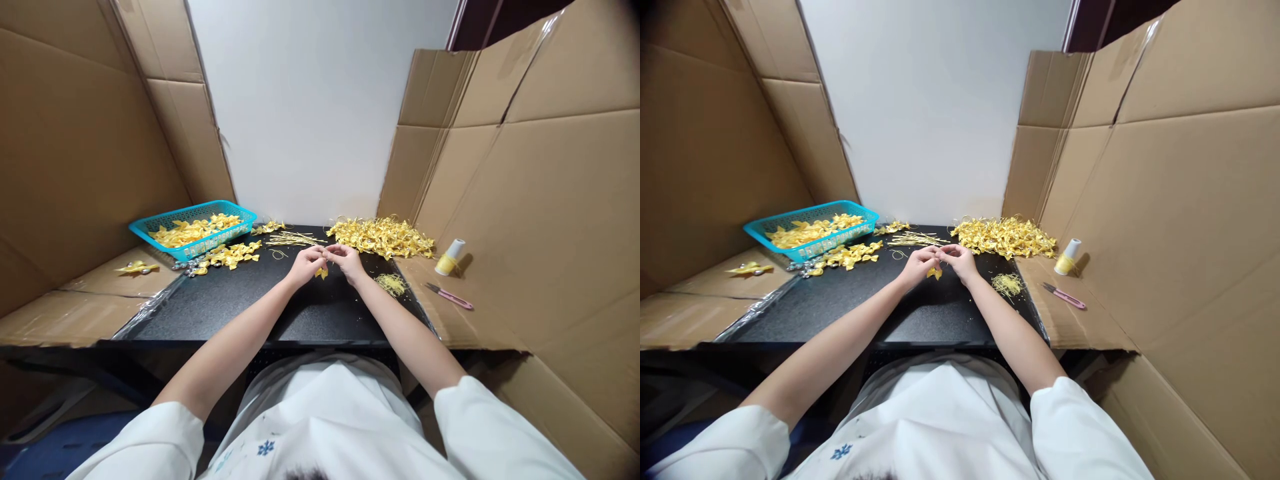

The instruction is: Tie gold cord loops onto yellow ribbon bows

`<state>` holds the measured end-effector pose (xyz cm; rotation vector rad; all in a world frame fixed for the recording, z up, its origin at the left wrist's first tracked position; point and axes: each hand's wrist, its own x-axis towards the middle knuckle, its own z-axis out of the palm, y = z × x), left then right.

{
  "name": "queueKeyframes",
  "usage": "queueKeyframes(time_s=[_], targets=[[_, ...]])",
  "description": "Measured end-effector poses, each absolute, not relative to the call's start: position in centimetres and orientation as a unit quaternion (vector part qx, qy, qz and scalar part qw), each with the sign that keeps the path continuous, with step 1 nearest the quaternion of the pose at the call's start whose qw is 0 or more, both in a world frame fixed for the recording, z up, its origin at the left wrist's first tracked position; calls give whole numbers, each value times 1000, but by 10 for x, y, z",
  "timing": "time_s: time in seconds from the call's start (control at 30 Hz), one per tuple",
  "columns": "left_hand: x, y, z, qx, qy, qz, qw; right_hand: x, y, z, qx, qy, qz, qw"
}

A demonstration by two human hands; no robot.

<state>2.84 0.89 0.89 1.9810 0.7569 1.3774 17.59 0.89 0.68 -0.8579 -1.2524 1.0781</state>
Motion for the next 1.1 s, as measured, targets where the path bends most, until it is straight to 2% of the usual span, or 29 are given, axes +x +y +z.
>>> queueKeyframes(time_s=[0.23,0.37,0.77,1.1], targets=[[27,9,10,768,264,495,309,182,11,9,-394,-484,579,524],[26,9,10,771,261,497,301,183,13,7,-378,-470,610,514],[27,7,13,751,277,529,282,188,13,14,-404,-482,524,574],[26,11,9,804,274,489,199,183,11,13,-370,-544,454,601]])
